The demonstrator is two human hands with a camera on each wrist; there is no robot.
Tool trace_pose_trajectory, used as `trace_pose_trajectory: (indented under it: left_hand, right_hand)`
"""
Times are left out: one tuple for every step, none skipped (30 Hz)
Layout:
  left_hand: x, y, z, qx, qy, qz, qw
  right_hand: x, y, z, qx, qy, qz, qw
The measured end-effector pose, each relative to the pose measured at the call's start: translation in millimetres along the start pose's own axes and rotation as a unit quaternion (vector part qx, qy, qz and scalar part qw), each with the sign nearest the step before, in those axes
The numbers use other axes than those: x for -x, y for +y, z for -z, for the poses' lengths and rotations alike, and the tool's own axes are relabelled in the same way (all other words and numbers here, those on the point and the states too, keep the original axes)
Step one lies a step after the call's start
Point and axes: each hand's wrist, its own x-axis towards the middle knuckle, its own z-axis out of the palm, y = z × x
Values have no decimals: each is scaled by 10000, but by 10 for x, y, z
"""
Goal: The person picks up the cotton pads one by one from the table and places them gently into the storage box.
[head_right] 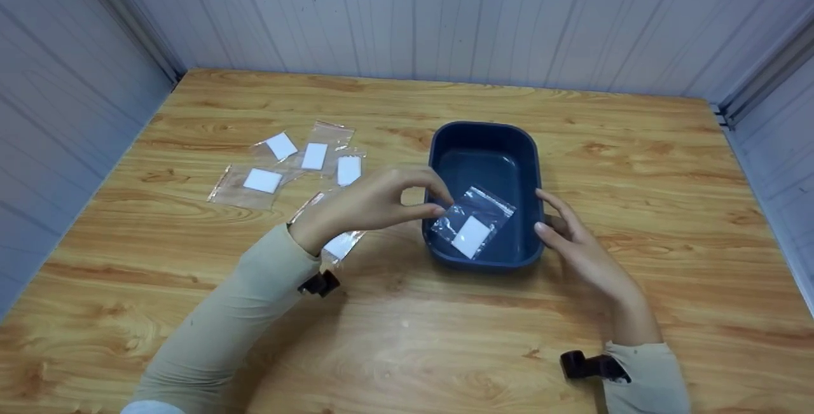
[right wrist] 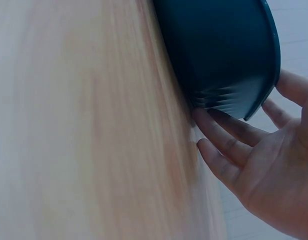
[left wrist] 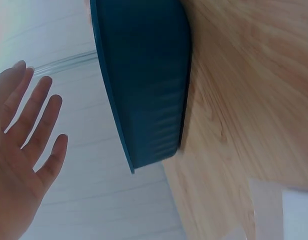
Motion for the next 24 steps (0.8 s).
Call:
trace_pose_trajectory:
  left_hand:
    - [27, -9, 19, -1, 35, -1, 10000]
    - [55, -18, 38, 0, 73, 8, 10000]
    - [83, -26, 56, 3, 106, 29, 9999]
    - [109, -36, 73, 33, 134, 47, 9999]
    - [136, -42, 90, 69, 145, 71, 9998]
    - [163, -47, 106, 111, 151, 106, 9998]
    - [188, -52, 121, 161, 139, 131, 9997]
    - [215, -58, 138, 194, 117, 178, 9996]
    - [240, -64, 154, 182, 109, 214, 9995]
    - [265, -73, 171, 180, 106, 261, 9994]
    - [291, -81, 187, 171, 103, 326, 9993]
    - [318, -94, 201, 140, 112, 383, 9991]
    - [344, -105, 216, 77, 121, 436, 9989]
    - [367, -119, 229, 8, 132, 495, 9987]
    - [389, -133, 239, -43, 143, 547, 9984]
    - [412, -147, 250, -63, 143, 613, 9980]
    - [433, -161, 258, -82, 136, 671, 9976]
    - [454, -175, 266, -113, 123, 727, 9972]
    - [473, -188, 273, -128, 106, 793, 9967]
    - [492, -200, 279, -141, 85, 860, 9962]
    - [512, -212, 284, -167, 64, 927, 9955]
    - [531, -226, 287, -209, 46, 987, 9949]
    - [549, -243, 289, -249, 24, 1036, 9943]
    - [569, -260, 290, -303, -3, 1094, 9935]
  right_hand:
    - [1, 0, -5, -15, -4, 38, 10000]
    - [2, 1, -9, -30, -7, 84, 10000]
    - [3, 1, -14, -45, -2, 131, 9999]
    - [4, 2, -18, -68, -5, 167, 9998]
    - [4, 3, -21, -73, -10, 176, 9998]
    - [4, 4, -23, -73, -8, 185, 9998]
    - [4, 4, -24, -78, -8, 187, 9998]
    - [4, 4, -24, -85, -6, 186, 9998]
    - [4, 4, -24, -79, 3, 178, 9998]
    - [3, 2, -23, -69, 9, 164, 9998]
    - [2, 0, -23, -55, 19, 154, 9999]
    - [-1, -2, -23, -39, 35, 145, 9999]
    - [-3, -4, -23, -35, 34, 121, 9999]
    - [-5, -5, -23, -30, 40, 105, 9999]
    - [-7, -6, -23, -15, 52, 90, 9999]
    - [-8, -6, -24, -5, 63, 79, 9999]
    - [-8, -5, -24, 3, 65, 62, 10000]
    - [-8, -3, -23, 16, 63, 51, 10000]
    - [-7, -3, -22, 20, 53, 46, 10000]
    - [-6, -2, -21, 31, 57, 51, 10000]
    - [-4, -2, -19, 41, 55, 51, 10000]
    - [-3, -2, -16, 58, 59, 52, 10000]
    - [-3, -4, -13, 62, 57, 54, 10000]
    - [-3, -6, -10, 59, 55, 63, 9999]
